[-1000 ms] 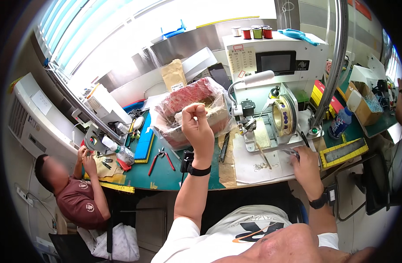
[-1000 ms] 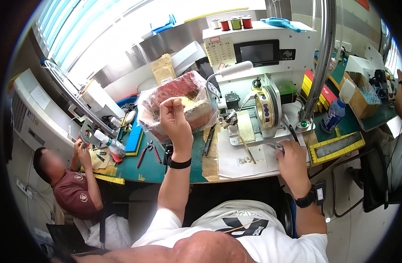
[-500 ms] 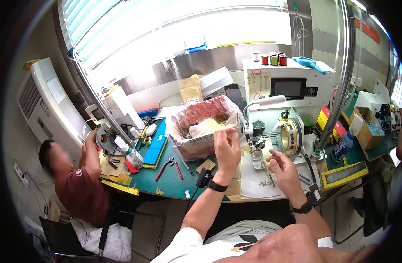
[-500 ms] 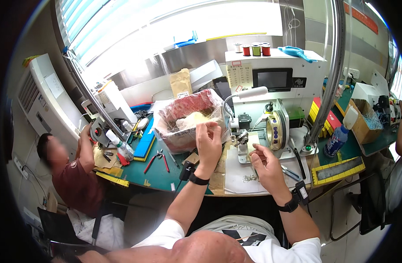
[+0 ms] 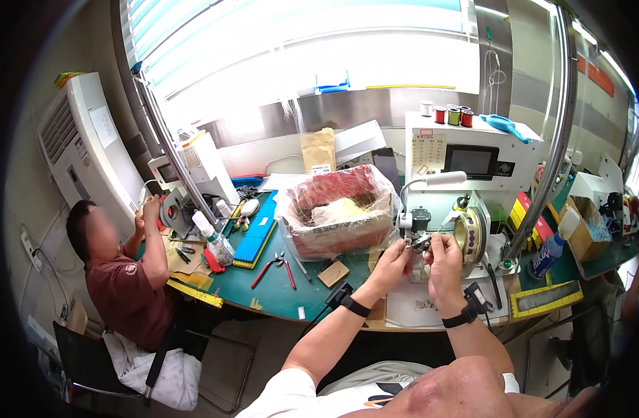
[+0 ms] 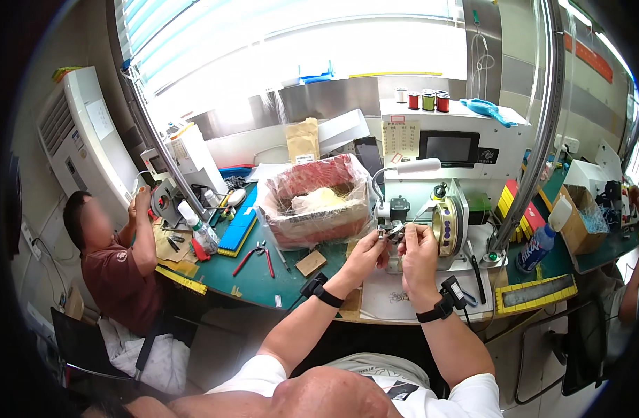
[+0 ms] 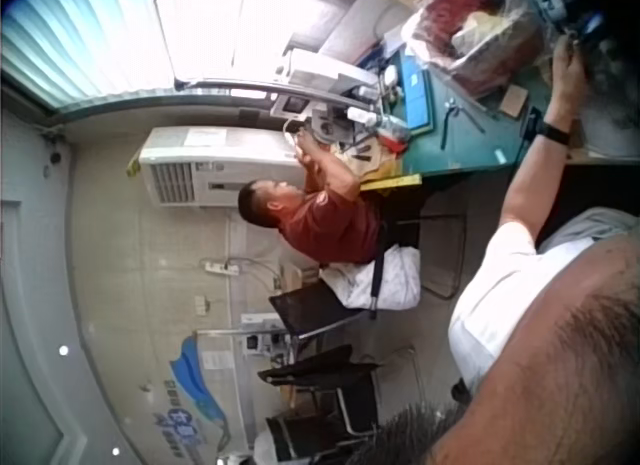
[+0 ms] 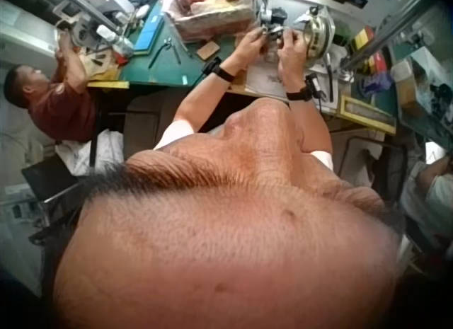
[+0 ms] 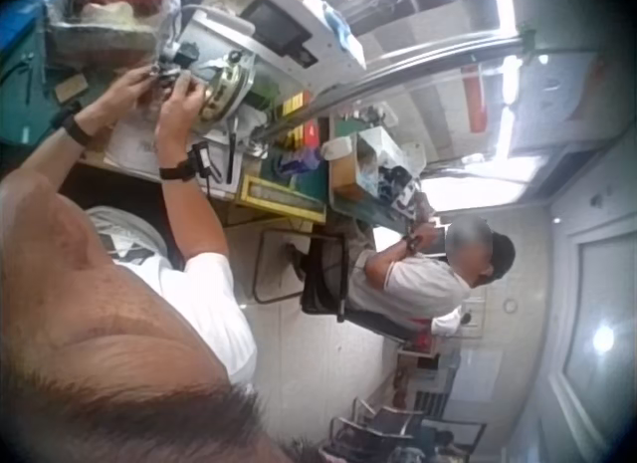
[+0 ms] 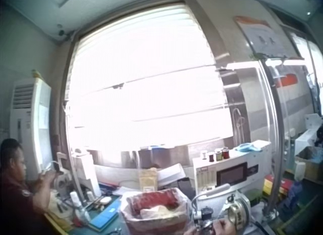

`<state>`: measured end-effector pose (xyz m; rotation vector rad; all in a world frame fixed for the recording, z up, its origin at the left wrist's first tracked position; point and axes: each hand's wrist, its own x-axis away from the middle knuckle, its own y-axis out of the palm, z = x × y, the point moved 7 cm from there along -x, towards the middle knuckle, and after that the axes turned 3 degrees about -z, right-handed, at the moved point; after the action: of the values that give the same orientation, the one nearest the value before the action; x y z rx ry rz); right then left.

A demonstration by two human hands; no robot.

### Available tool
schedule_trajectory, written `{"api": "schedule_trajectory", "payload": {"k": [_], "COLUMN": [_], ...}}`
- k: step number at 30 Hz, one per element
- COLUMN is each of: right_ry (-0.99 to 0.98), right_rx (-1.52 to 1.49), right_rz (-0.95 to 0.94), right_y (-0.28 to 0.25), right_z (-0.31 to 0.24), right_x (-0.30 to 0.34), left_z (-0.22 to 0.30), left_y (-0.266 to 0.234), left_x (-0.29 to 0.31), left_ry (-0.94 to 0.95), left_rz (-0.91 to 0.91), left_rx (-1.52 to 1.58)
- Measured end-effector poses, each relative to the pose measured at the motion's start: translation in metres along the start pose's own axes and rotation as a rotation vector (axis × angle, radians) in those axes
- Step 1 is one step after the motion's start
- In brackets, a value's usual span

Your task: The technician is assembling small components using a specialized rotating fixture, tweezers, and adhesive.

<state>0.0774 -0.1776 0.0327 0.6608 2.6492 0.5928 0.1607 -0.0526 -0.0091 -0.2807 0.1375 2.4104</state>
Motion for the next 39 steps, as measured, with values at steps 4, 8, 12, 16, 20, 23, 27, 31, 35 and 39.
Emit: {"api": "schedule_trajectory", "payload": {"k": [4, 8, 12, 16, 20, 23, 27, 31, 35, 39], "right_ry": [-0.029, -0.05, -0.056, -0.068, -0.066, -0.047, -0.015, 0.0, 0.035, 0.044], "right_rx": [0.024, 0.047, 0.026, 0.004, -0.021, -0.056, -0.123, -0.145, -0.141, -0.186], "right_rz": [0.02, 0.053, 0.094, 0.106, 0.113, 0.116, 0.123, 0.112, 0.09, 0.043], "right_y": [-0.001, -0.001, -0.003, -0.005, -0.002, -0.002, -0.004, -0.001, -0.003, -0.002], "right_z": [0.006, 0.008, 0.008, 0.016, 0.02, 0.021, 0.022, 0.018, 0.015, 0.004], "right_x": [-0.002, -0.003, -0.003, -0.005, -0.005, -0.004, -0.005, -0.002, 0.007, 0.031], "left_z": [-0.003, -0.007, -0.001, 0.003, 0.007, 0.016, 0.027, 0.045, 0.082, 0.09], "left_y": [-0.003, -0.002, 0.001, -0.002, -0.011, -0.018, -0.016, -0.016, -0.005, 0.023], "left_x": [-0.001, -0.004, -0.005, 0.0, 0.004, 0.008, 0.011, 0.021, 0.046, 0.057], "left_ry": [-0.012, -0.004, 0.02, -0.003, 0.08, 0.169, 0.217, 0.319, 0.633, 0.762], "left_rz": [-0.016, 0.003, 0.026, 0.03, 0.124, 0.25, 0.318, 0.417, 0.576, 0.355], "left_rx": [-0.029, -0.088, -0.038, 0.107, 0.179, -0.017, -0.128, -0.152, -0.509, -0.578]}}
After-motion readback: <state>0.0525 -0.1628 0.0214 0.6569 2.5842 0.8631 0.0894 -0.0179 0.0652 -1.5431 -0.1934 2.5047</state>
